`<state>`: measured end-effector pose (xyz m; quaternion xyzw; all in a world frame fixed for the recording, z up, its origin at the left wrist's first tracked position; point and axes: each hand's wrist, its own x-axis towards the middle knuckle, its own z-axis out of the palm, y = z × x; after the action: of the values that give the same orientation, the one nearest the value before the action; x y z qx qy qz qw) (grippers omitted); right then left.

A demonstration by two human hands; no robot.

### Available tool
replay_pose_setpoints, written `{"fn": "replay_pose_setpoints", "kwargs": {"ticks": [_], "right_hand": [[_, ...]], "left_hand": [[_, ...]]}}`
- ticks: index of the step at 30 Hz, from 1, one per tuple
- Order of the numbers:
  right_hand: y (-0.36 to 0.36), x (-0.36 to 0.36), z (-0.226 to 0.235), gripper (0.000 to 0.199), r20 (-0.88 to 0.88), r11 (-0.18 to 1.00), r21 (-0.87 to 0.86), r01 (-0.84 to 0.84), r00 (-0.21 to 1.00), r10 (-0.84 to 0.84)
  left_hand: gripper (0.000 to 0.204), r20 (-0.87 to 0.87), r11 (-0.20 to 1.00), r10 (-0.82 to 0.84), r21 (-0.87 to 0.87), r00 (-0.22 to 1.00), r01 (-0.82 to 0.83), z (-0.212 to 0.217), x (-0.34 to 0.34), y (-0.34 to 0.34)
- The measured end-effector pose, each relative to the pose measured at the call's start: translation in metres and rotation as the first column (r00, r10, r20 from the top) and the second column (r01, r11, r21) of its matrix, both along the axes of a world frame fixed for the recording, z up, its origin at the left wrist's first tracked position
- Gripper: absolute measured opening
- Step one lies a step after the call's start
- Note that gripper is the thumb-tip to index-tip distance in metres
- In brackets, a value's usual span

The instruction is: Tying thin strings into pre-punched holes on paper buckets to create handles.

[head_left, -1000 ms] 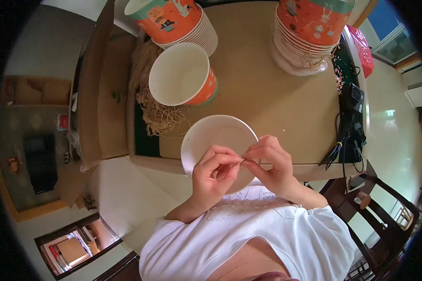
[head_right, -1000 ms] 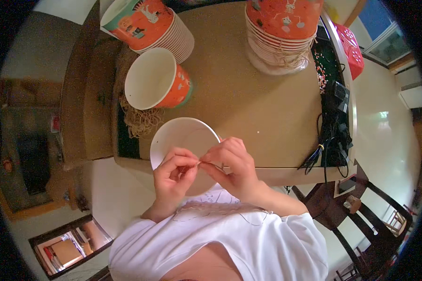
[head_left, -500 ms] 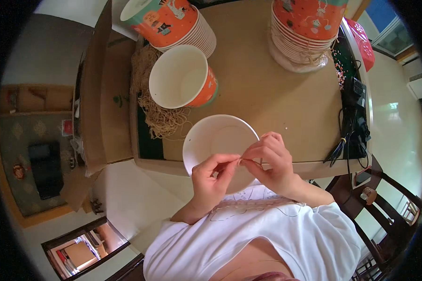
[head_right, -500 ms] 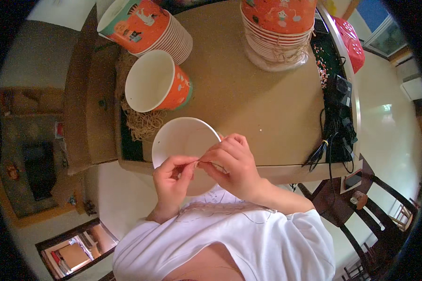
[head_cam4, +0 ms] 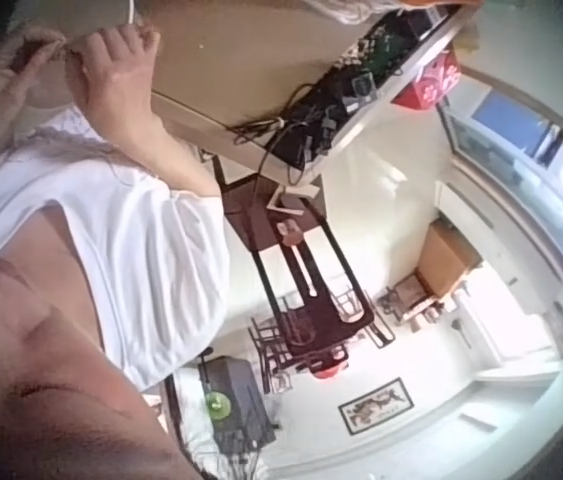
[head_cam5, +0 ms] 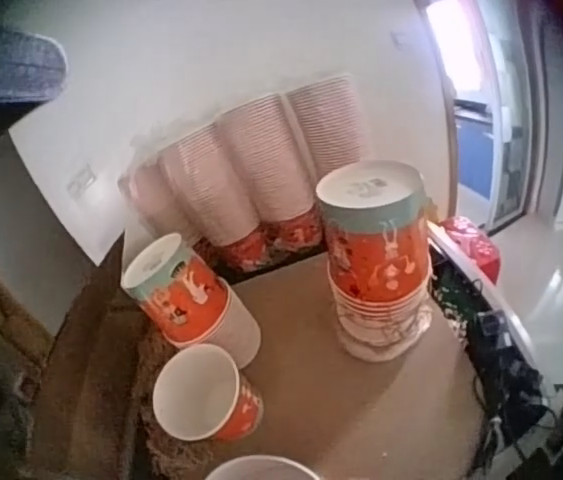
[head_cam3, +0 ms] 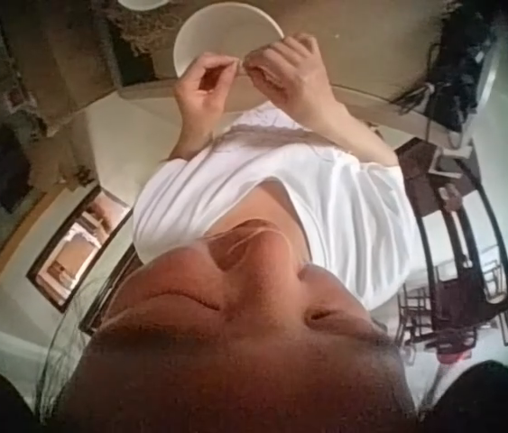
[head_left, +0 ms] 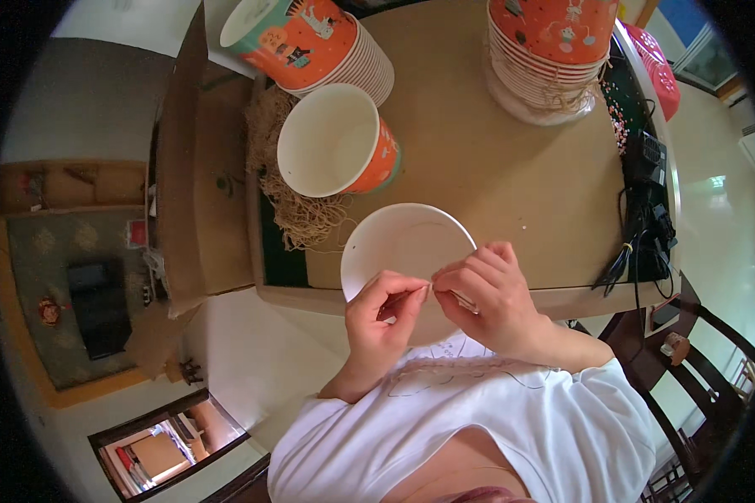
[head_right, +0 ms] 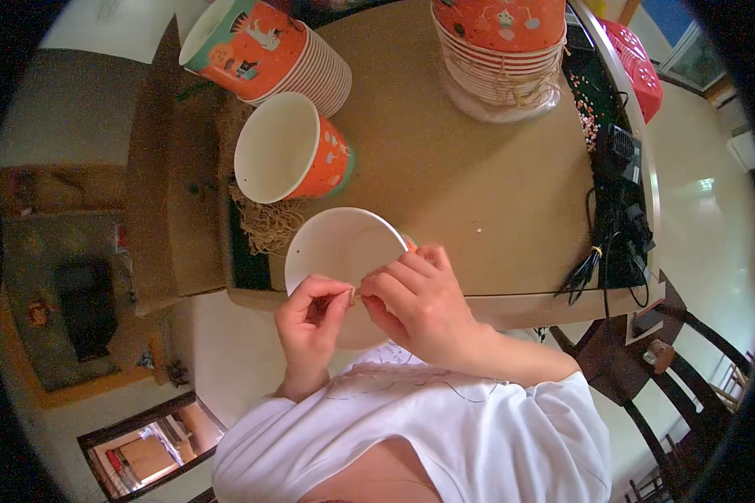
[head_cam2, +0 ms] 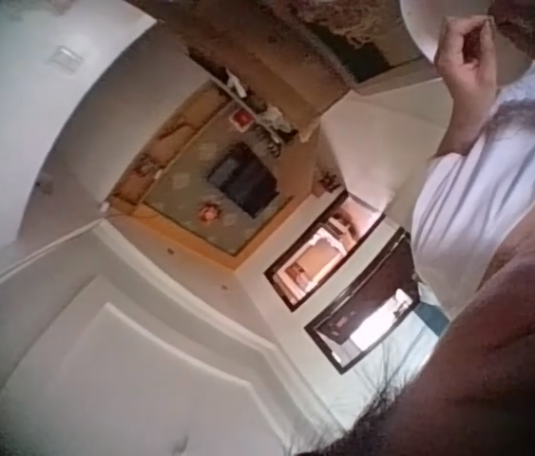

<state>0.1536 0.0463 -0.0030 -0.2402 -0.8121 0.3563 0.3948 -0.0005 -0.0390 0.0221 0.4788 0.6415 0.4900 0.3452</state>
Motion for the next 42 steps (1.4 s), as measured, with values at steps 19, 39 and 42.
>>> {"fn": "replay_pose_setpoints", "kwargs": {"ticks": [19,39,42], "right_hand": [[-0.005,0.002,0.007,0.021,-0.175,0.882,-0.415,-0.221,0.971,0.161],[-0.006,-0.002,0.011,0.012,-0.169,0.947,-0.298,-0.118,0.983,0.069],[-0.006,-0.002,0.013,0.012,-0.163,0.934,-0.333,-0.133,0.983,0.082]], "left_hand": [[0.012,0.039,0.989,0.042,0.137,0.998,-0.047,0.006,0.004,-0.001],[0.013,-0.012,0.991,0.025,0.129,1.0,-0.023,0.005,0.001,-0.002],[0.013,-0.021,0.99,0.022,0.141,1.0,-0.019,0.005,0.001,-0.002]]}}
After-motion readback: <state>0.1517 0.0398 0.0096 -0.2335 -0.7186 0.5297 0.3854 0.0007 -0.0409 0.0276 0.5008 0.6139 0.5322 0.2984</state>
